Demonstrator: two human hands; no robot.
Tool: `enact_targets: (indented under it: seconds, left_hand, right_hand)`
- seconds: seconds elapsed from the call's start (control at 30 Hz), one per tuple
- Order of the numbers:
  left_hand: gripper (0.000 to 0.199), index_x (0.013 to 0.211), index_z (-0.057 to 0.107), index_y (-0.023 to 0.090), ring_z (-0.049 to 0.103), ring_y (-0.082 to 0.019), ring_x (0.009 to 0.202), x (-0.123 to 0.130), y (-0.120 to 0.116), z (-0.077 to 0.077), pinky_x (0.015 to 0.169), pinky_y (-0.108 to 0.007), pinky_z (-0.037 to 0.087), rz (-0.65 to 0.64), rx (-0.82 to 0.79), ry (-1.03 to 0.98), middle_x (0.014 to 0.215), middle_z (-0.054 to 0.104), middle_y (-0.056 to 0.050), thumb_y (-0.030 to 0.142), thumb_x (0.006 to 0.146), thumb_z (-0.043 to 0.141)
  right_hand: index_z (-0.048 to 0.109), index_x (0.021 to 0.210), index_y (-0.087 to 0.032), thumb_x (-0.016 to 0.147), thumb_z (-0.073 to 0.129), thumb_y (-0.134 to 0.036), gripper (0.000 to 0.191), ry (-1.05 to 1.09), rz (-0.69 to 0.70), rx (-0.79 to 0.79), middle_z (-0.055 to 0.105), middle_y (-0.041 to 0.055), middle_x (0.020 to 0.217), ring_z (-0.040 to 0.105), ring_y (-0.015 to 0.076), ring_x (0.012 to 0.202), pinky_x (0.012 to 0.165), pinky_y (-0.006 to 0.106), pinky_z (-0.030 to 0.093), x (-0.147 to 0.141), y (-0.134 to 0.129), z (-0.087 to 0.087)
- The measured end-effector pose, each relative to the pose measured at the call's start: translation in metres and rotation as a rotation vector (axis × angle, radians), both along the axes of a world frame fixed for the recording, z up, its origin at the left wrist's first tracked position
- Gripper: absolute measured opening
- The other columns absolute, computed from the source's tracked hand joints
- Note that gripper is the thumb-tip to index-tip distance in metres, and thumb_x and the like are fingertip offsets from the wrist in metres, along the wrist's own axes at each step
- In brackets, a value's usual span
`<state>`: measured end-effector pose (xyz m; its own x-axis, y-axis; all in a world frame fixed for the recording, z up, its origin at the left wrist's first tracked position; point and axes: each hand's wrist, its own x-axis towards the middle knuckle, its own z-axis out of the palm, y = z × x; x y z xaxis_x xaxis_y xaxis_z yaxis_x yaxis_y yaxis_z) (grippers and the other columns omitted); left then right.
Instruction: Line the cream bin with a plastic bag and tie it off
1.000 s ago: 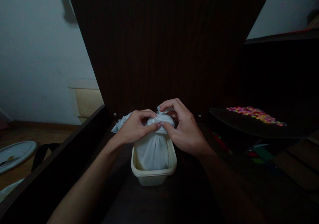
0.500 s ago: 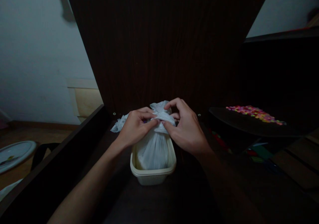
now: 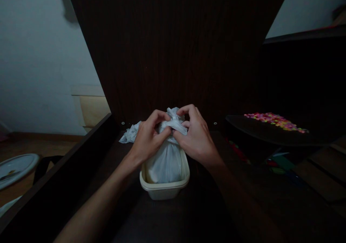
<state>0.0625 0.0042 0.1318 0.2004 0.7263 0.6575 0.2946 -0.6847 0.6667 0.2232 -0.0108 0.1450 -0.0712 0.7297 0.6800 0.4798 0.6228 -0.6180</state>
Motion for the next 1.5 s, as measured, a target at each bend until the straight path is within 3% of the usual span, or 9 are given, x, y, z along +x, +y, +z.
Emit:
enact_targets:
  seconds: [0.13,0.33,0.53,0.8,1.03,1.23,1.37,1.5]
  left_hand:
    - [0.028,0.103,0.046,0.023,0.06,-0.013,0.074,0.0,0.002,-0.001,0.063,-0.023,0.043,-0.047,-0.031,-0.09,0.088,0.061,0.003,0.018,0.083,0.065]
    - [0.026,0.097,0.041,0.024,0.055,-0.012,0.071,0.001,0.002,-0.001,0.059,-0.022,0.041,-0.019,-0.017,-0.058,0.087,0.055,0.003,0.021,0.085,0.064]
    - [0.029,0.092,0.035,0.025,0.052,-0.013,0.071,-0.002,0.001,0.0,0.061,-0.024,0.041,-0.091,-0.06,-0.06,0.09,0.059,0.001,0.024,0.088,0.063]
    - [0.037,0.087,0.037,0.023,0.052,-0.014,0.078,-0.008,0.008,0.002,0.07,-0.026,0.044,-0.298,-0.157,-0.187,0.085,0.056,0.002,0.024,0.083,0.074]
    - [0.048,0.083,0.039,0.022,0.047,-0.01,0.07,-0.01,0.007,0.01,0.063,-0.021,0.04,-0.474,-0.31,-0.269,0.077,0.049,0.006,0.029,0.077,0.086]
    - [0.045,0.082,0.041,0.022,0.049,-0.011,0.072,-0.013,0.002,0.014,0.066,-0.023,0.043,-0.501,-0.38,-0.207,0.08,0.047,0.005,0.032,0.077,0.085]
    - [0.034,0.099,0.05,0.021,0.058,-0.015,0.08,-0.015,0.0,0.013,0.072,-0.028,0.049,-0.482,-0.44,-0.094,0.088,0.058,0.0,0.032,0.082,0.077]
    - [0.034,0.113,0.051,0.021,0.063,-0.017,0.087,-0.015,0.0,0.012,0.078,-0.03,0.05,-0.31,-0.239,0.034,0.095,0.065,-0.002,0.026,0.086,0.072]
  right_hand:
    - [0.05,0.102,-0.023,0.07,0.057,-0.002,0.039,-0.038,-0.014,0.047,0.053,0.0058,0.106,0.061,0.0222,0.1,0.084,0.037,0.055,-0.003,0.001,-0.002]
    - [0.049,0.101,-0.023,0.07,0.053,0.001,0.04,-0.059,-0.046,0.121,0.053,0.0061,0.106,0.062,0.0218,0.098,0.08,0.036,0.056,-0.005,0.002,-0.004]
    - [0.05,0.1,-0.022,0.071,0.051,0.003,0.038,-0.087,-0.08,0.189,0.054,0.007,0.104,0.061,0.0215,0.094,0.08,0.036,0.055,-0.006,0.002,-0.003]
    - [0.05,0.097,-0.022,0.067,0.05,0.003,0.04,-0.083,-0.078,0.206,0.055,0.005,0.099,0.06,0.0192,0.088,0.077,0.031,0.053,-0.007,0.0,-0.002]
    - [0.05,0.094,-0.022,0.066,0.051,-0.002,0.034,-0.083,-0.041,0.221,0.056,0.0041,0.095,0.06,0.0197,0.087,0.073,0.03,0.052,-0.006,-0.001,0.0]
    - [0.048,0.092,-0.024,0.068,0.055,-0.009,0.029,-0.024,0.019,0.165,0.056,0.0032,0.094,0.06,0.0193,0.084,0.072,0.03,0.051,-0.006,0.0,0.002]
    - [0.048,0.094,-0.025,0.069,0.059,-0.012,0.03,0.022,0.11,0.002,0.061,0.0016,0.093,0.064,0.0186,0.081,0.069,0.03,0.05,-0.003,0.002,0.003]
    - [0.048,0.098,-0.025,0.066,0.056,-0.006,0.038,0.016,0.098,-0.074,0.066,0.0003,0.087,0.069,0.0204,0.085,0.073,0.031,0.05,0.002,0.003,0.004]
